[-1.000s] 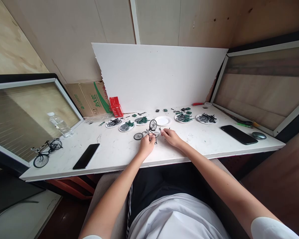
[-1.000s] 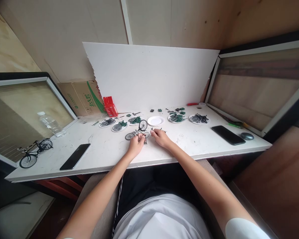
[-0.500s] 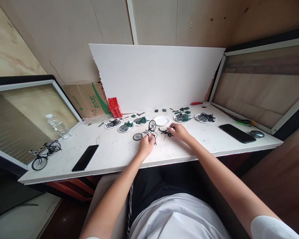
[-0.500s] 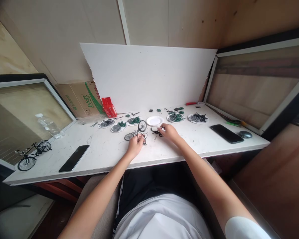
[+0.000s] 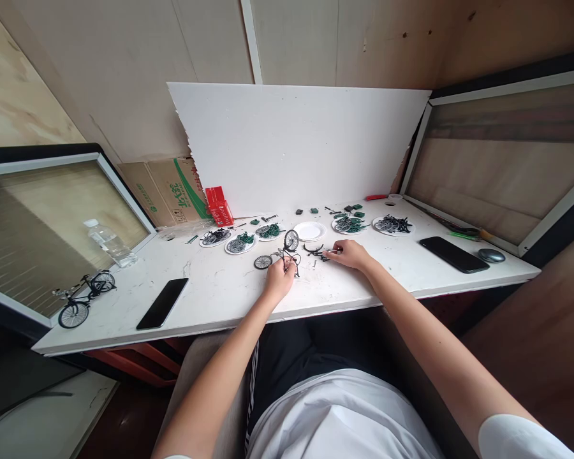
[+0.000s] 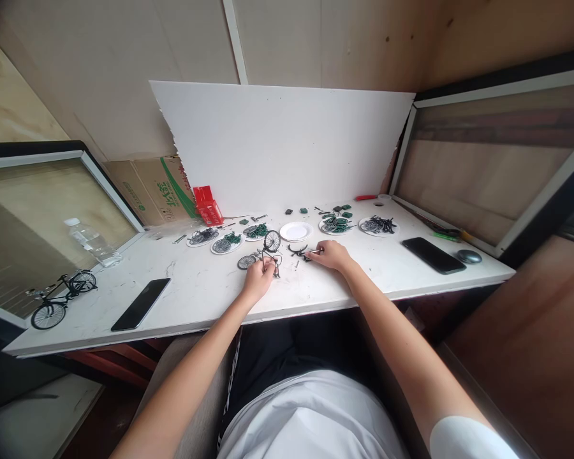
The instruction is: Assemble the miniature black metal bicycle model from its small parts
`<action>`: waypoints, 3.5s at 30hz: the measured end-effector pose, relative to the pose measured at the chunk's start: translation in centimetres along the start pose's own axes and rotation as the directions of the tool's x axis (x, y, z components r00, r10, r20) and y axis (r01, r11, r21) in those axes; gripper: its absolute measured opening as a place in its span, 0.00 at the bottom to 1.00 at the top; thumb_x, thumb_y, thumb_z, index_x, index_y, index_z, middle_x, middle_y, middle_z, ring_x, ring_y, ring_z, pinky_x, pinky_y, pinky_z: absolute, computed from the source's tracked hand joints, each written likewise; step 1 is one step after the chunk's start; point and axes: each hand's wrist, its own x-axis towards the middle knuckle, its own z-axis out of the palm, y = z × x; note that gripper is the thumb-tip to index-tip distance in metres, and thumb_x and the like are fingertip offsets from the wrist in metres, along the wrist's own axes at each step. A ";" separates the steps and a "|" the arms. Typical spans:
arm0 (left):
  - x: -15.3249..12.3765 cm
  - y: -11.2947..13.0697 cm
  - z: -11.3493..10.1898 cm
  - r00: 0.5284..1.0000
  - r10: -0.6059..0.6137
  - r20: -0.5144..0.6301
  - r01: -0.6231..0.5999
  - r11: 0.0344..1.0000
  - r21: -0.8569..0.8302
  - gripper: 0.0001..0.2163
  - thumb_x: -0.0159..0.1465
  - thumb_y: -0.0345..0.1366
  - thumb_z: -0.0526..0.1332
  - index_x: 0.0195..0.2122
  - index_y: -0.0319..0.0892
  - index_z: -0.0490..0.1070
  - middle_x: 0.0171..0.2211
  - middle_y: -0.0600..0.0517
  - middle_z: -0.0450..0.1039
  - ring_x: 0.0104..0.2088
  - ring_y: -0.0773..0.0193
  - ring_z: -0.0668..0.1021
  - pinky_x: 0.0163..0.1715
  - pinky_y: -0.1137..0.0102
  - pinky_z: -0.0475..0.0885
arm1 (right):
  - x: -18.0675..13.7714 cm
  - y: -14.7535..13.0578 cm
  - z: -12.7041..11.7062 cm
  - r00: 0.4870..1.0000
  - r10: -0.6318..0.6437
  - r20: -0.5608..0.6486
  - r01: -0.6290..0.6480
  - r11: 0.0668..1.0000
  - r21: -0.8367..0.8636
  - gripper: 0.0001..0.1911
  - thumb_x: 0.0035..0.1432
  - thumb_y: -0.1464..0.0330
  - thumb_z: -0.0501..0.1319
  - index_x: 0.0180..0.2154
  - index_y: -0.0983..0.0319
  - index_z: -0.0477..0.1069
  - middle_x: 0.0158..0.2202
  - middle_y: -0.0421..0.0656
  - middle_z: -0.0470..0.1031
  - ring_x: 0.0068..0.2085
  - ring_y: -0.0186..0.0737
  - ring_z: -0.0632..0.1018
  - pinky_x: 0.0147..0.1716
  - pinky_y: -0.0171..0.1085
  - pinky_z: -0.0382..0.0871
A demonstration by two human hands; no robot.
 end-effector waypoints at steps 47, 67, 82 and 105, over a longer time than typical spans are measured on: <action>0.7 0.3 -0.6 0.934 -0.273 0.230 0.354 0.782 -0.512 0.10 0.67 0.40 0.57 0.42 0.39 0.73 0.43 0.42 0.81 0.25 0.61 0.83 0.24 0.69 0.73 | -2.9 -7.8 4.3 0.955 -0.252 -0.154 0.288 0.907 0.306 0.14 0.69 0.56 0.55 0.47 0.57 0.69 0.33 0.42 0.80 0.29 0.41 0.76 0.32 0.35 0.65; 0.5 1.3 -0.9 0.922 -0.284 0.262 0.386 0.710 -0.590 0.08 0.66 0.37 0.58 0.37 0.39 0.73 0.33 0.43 0.83 0.23 0.62 0.82 0.23 0.73 0.69 | -2.7 -7.8 4.4 0.945 -0.282 -0.167 0.319 0.910 0.266 0.15 0.69 0.59 0.56 0.36 0.60 0.74 0.25 0.40 0.78 0.24 0.35 0.71 0.28 0.34 0.59; 0.6 1.0 -0.8 0.919 -0.302 0.253 0.394 0.689 -0.608 0.08 0.64 0.38 0.61 0.37 0.38 0.73 0.30 0.46 0.81 0.23 0.63 0.81 0.23 0.73 0.69 | -2.8 -7.7 4.5 0.939 -0.327 -0.104 0.341 0.922 0.184 0.16 0.72 0.61 0.53 0.35 0.60 0.73 0.30 0.44 0.81 0.27 0.37 0.74 0.32 0.34 0.61; 0.7 0.8 -0.4 0.919 -0.334 0.210 0.393 0.729 -0.560 0.07 0.65 0.37 0.63 0.36 0.38 0.74 0.29 0.48 0.79 0.22 0.64 0.81 0.23 0.73 0.72 | -3.1 -8.2 3.9 0.941 -0.335 -0.037 0.336 0.922 0.193 0.09 0.69 0.63 0.57 0.39 0.60 0.73 0.32 0.43 0.80 0.30 0.38 0.76 0.33 0.34 0.62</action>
